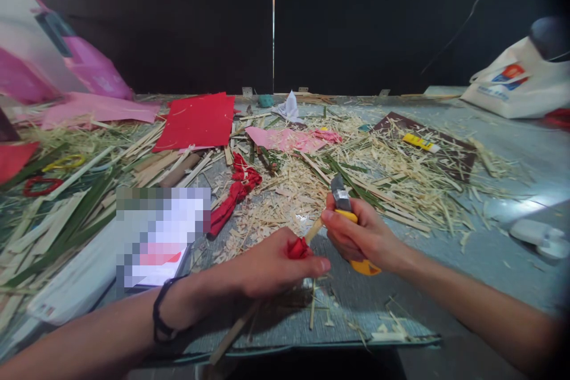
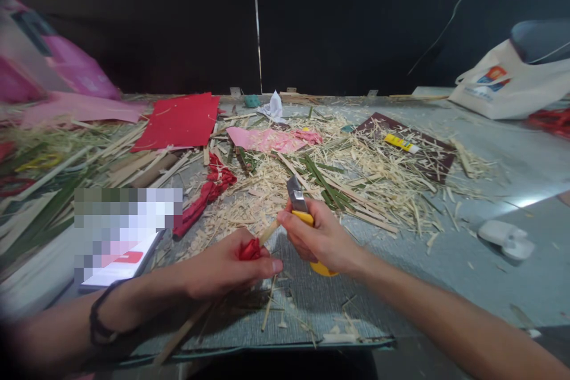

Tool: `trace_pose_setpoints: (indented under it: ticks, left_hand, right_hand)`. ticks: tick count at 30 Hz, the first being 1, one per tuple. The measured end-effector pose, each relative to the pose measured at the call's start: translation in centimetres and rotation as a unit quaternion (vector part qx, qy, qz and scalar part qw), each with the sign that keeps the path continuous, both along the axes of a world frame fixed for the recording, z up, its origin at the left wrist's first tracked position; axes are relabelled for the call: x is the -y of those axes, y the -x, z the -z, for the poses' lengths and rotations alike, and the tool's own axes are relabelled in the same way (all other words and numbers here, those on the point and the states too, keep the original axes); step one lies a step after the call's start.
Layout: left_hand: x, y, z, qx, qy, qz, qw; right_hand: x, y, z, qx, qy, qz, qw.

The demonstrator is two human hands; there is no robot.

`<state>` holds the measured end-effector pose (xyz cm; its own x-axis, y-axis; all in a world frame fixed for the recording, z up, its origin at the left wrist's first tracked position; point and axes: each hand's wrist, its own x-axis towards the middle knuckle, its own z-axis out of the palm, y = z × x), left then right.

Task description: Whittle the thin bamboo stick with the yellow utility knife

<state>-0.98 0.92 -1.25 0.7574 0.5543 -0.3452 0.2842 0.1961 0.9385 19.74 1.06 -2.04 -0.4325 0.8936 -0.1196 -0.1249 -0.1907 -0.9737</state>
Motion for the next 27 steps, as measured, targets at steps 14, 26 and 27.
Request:
trace_pose_setpoints:
  ticks: [14,26,27]
  left_hand:
    - [0.4,-0.2,0.3,0.021,0.035,-0.058,0.998]
    - [0.2,-0.4,0.0,0.053,-0.045,-0.039,0.997]
    - [0.2,-0.3,0.0,0.043,-0.05,-0.039,0.997]
  right_hand:
    - [0.0,-0.3,-0.3,-0.04,0.073,-0.032,0.996]
    - [-0.5,-1.4,-0.7,0.059,0.209,-0.304,0.928]
    - [-0.6,-1.5,-0.5,0.053,0.221,-0.31,0.923]
